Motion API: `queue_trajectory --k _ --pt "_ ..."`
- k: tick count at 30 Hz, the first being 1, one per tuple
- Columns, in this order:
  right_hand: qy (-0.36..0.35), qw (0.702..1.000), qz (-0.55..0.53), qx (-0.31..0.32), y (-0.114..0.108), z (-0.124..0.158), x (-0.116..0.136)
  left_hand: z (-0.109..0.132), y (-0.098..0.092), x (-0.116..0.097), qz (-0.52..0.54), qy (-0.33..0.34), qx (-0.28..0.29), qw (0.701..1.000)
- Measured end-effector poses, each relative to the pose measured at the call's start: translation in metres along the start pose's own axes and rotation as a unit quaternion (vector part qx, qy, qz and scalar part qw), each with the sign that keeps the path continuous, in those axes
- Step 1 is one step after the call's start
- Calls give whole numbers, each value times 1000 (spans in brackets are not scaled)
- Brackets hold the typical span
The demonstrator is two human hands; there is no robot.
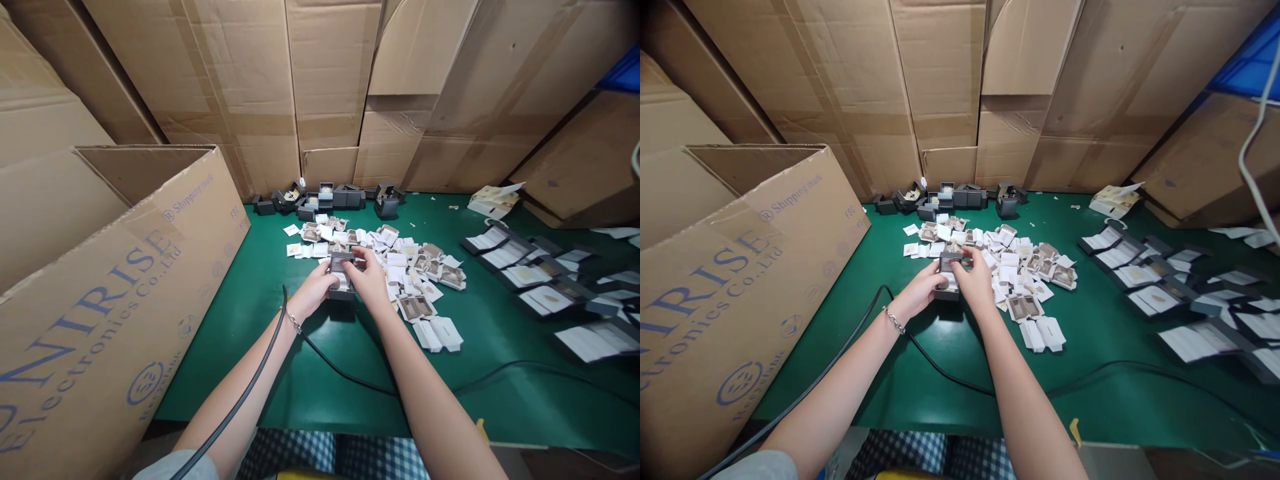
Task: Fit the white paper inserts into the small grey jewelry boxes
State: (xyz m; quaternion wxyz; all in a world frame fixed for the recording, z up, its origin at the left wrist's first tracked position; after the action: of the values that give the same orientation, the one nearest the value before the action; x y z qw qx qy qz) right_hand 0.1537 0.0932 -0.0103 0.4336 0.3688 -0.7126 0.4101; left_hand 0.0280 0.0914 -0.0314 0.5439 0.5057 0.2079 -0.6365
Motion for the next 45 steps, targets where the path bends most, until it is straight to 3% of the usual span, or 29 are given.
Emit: queue_trajectory --k 3,8,18,25,29,32,36,40,45 --pt "54 995 -74 36 8 -1 -8 -2 -2 -2 -76 29 -16 997" --pt "41 991 -88 97 15 0 -2 -2 1 -6 -156 70 -2 985" --pt "-19 998 9 59 7 4 6 -6 3 -5 -140 94 9 986" --pt "-26 998 46 22 4 1 0 -10 -13 5 18 57 -94 994" --pt "-70 995 66 -29 -15 -6 1 -5 -26 1 121 75 -162 976" --pt "-107 979 169 -27 -23 -9 3 1 -37 -3 192 86 -205 956" --pt "-145 935 322 46 -3 -6 2 2 -49 -3 265 101 -231 931" --pt "-189 898 376 130 32 4 -1 -2 -54 3 314 90 -243 913" --pt "-196 889 391 134 44 5 -4 -2 -55 4 331 85 -242 908"
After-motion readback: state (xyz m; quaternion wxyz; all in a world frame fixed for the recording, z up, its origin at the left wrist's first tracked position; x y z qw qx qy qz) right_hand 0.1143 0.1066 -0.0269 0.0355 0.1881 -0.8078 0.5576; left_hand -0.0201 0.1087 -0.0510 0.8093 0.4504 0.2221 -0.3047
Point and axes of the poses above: each hand's wrist, its own z-axis away from the middle knuckle, its own y-axis out of the palm, x = y × z, the point moved 8 cm from there along -z, towards the middle knuckle, and after that the axes turned 7 degrees about -y, right-handed, at the moved point
